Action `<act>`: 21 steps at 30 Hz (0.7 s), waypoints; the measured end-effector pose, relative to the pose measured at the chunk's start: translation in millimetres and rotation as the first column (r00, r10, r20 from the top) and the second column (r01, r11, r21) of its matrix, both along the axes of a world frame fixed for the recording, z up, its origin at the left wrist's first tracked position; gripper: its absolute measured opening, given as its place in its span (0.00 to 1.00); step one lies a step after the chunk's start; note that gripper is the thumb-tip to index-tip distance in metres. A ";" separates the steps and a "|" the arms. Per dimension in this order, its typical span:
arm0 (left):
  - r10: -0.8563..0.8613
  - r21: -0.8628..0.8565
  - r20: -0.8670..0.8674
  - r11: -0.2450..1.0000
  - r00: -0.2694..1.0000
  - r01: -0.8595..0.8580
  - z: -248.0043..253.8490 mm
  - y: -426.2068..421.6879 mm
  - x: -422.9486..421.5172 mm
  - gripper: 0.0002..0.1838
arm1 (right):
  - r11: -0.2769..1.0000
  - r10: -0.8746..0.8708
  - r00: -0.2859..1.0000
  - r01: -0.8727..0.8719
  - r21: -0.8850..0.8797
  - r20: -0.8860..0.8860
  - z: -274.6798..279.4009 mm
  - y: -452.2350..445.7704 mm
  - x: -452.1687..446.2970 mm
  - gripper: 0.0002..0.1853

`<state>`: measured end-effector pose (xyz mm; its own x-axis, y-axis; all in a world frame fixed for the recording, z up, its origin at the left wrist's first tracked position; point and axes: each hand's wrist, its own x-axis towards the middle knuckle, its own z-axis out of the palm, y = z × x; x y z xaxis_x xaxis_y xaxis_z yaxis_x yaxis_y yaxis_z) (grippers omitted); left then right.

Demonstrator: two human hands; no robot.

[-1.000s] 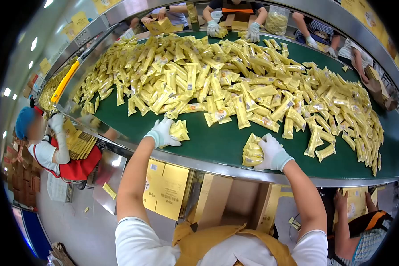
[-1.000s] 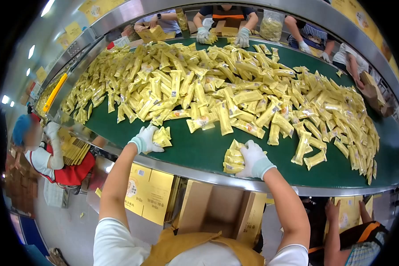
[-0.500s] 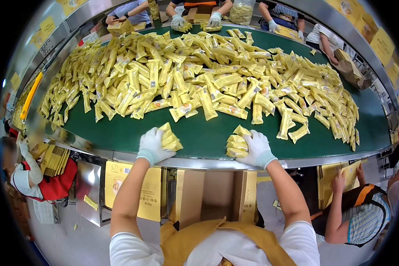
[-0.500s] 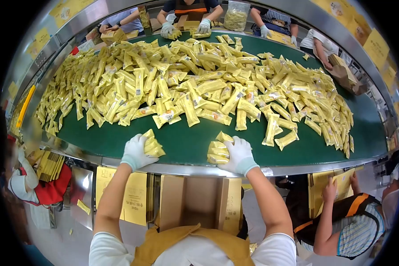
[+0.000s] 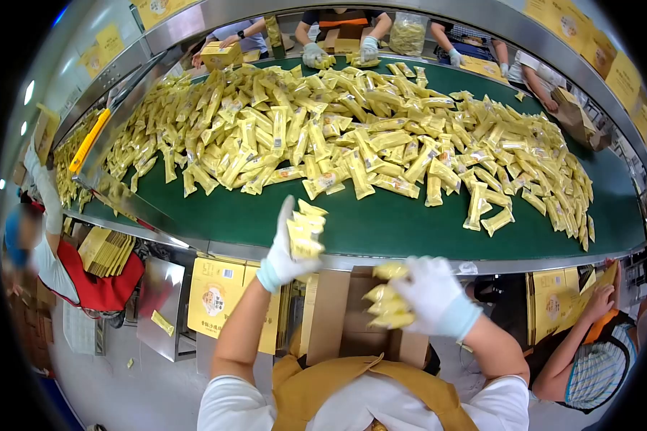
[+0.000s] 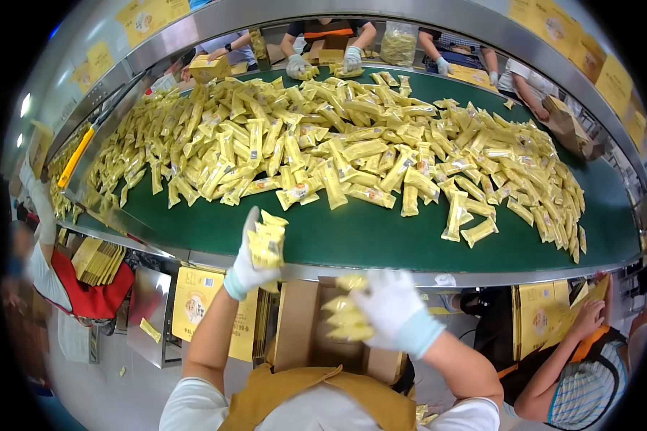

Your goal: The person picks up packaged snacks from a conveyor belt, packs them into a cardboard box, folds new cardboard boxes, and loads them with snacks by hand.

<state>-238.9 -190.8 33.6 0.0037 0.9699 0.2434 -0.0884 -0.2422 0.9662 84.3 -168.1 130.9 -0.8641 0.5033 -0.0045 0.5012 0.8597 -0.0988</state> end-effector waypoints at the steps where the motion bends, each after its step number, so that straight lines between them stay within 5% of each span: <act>1: -0.099 0.004 0.102 0.995 0.990 0.099 12.6 -6.7 14.4 0.72 | 0.998 0.047 0.990 -0.051 0.032 0.135 -14.9 -10.5 -8.8 0.26; 4: -0.333 -0.078 0.135 0.935 0.933 0.345 9.8 -17.4 48.7 0.77 | 0.990 0.131 0.871 -0.141 -0.014 0.473 -56.6 -36.9 -43.4 0.19; 6: -0.385 0.062 -0.207 0.912 0.899 0.405 17.6 -18.9 65.9 0.75 | 0.956 0.260 0.798 -0.132 -0.263 0.544 -72.7 -39.3 -61.5 0.29; 7: -0.275 0.217 -0.436 0.892 0.857 0.397 36.1 -24.7 77.0 0.73 | 0.949 0.251 0.808 -0.098 -0.298 0.533 -109.2 -41.6 -61.6 0.41; 9: -0.096 0.236 -0.733 0.893 0.674 0.384 31.7 -29.6 92.3 0.69 | 0.916 0.260 0.870 -0.084 -0.393 0.420 -175.6 -49.0 -57.4 0.43; 11: -0.036 0.202 -0.855 0.896 0.518 0.397 27.4 -31.0 107.2 0.58 | 0.890 0.267 0.929 -0.137 -0.434 0.255 -227.5 -58.7 -49.2 0.44; 16: 0.311 0.328 -0.944 0.878 0.107 0.349 -24.5 -39.9 128.9 0.36 | 0.889 0.294 0.950 -0.233 -0.393 0.102 -255.0 -78.7 -40.5 0.48; 21: 0.275 0.206 -0.946 0.919 -0.173 0.335 -48.7 -35.8 148.2 0.32 | 0.832 0.213 0.894 0.046 -0.553 0.394 -257.4 -82.9 -52.1 0.40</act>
<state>-90.7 -226.6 -15.1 0.5498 0.8242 0.1355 0.8290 -0.5187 -0.2089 32.2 -251.0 -126.5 -0.7474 0.2322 -0.6225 0.5314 0.7713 -0.3502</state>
